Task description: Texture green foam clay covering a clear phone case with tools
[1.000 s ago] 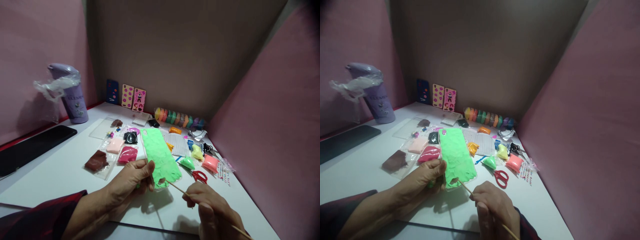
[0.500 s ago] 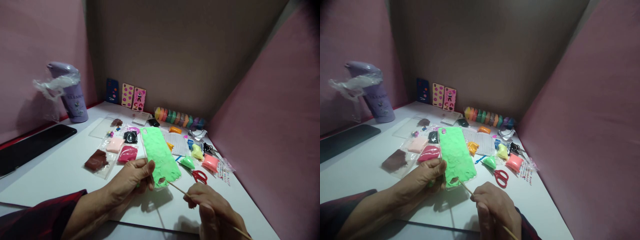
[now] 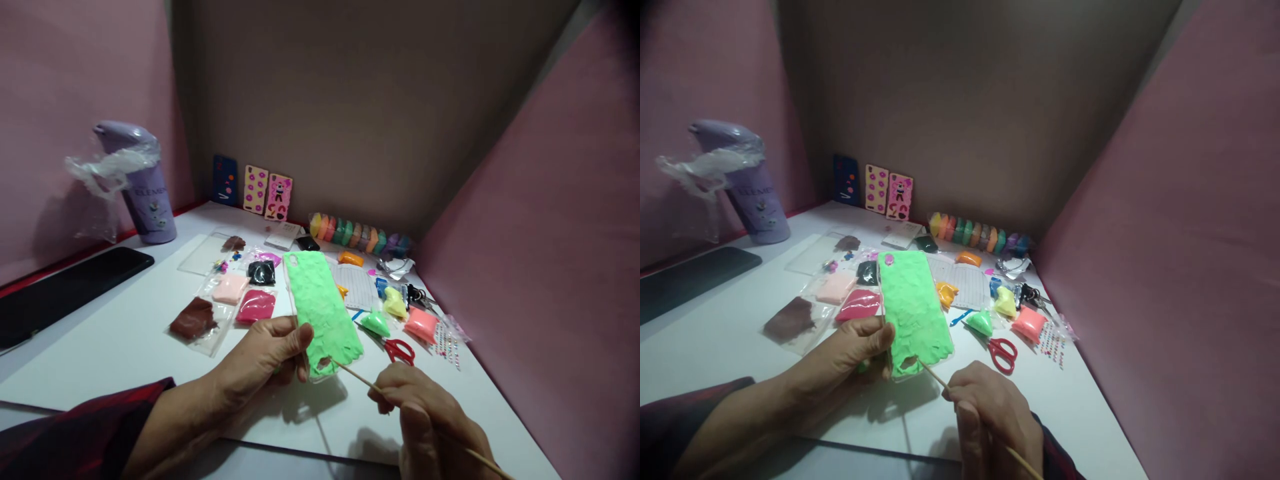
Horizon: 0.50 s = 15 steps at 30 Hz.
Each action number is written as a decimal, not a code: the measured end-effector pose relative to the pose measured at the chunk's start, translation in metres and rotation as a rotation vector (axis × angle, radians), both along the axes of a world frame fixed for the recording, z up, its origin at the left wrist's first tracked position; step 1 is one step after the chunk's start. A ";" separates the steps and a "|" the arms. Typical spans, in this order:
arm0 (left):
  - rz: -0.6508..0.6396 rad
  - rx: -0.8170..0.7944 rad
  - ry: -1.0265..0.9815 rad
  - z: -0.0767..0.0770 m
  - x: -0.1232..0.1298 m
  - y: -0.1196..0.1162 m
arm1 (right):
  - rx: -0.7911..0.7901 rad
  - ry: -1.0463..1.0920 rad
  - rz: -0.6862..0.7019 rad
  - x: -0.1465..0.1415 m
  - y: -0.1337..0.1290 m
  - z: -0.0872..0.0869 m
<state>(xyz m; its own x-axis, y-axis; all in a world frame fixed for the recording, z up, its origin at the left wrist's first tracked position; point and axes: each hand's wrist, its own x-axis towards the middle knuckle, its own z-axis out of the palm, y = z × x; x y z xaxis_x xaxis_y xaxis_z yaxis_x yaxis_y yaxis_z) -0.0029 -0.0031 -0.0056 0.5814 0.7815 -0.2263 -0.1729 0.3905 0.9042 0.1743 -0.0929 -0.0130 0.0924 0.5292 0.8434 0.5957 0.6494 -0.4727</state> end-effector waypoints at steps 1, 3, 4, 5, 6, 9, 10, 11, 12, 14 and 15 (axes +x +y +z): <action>-0.007 0.005 0.003 0.000 0.000 0.000 | -0.002 0.017 -0.001 0.000 0.000 0.000; -0.020 0.016 0.005 0.001 0.000 -0.001 | -0.014 0.027 0.019 0.001 0.001 -0.001; -0.021 0.020 0.004 0.001 0.000 -0.001 | -0.018 0.016 0.034 0.002 0.001 -0.001; -0.022 0.023 0.001 0.001 0.000 0.000 | -0.023 0.006 0.048 0.003 0.001 -0.001; -0.024 0.023 -0.002 0.000 0.000 0.000 | -0.023 0.002 0.059 0.003 0.001 -0.001; -0.033 0.023 -0.001 0.000 0.001 0.001 | -0.017 0.017 0.058 0.005 0.001 -0.003; -0.034 0.026 0.004 -0.001 0.001 0.001 | -0.014 0.017 0.062 0.005 0.001 -0.003; -0.036 0.027 0.007 -0.001 0.001 0.001 | -0.012 0.015 0.068 0.005 0.001 -0.003; -0.036 0.027 0.006 -0.001 0.001 0.001 | -0.015 0.016 0.071 0.005 0.001 -0.004; -0.041 0.029 -0.002 -0.002 0.001 0.000 | -0.025 0.027 0.065 0.004 0.000 -0.004; -0.043 0.029 -0.001 -0.002 0.001 0.000 | -0.031 0.036 0.058 0.004 0.000 -0.004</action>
<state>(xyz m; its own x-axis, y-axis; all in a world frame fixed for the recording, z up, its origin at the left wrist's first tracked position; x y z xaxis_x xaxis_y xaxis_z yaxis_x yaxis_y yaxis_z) -0.0022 -0.0032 -0.0076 0.6148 0.7620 -0.2034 -0.1574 0.3712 0.9151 0.1782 -0.0929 -0.0165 0.0910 0.5601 0.8234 0.5397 0.6671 -0.5135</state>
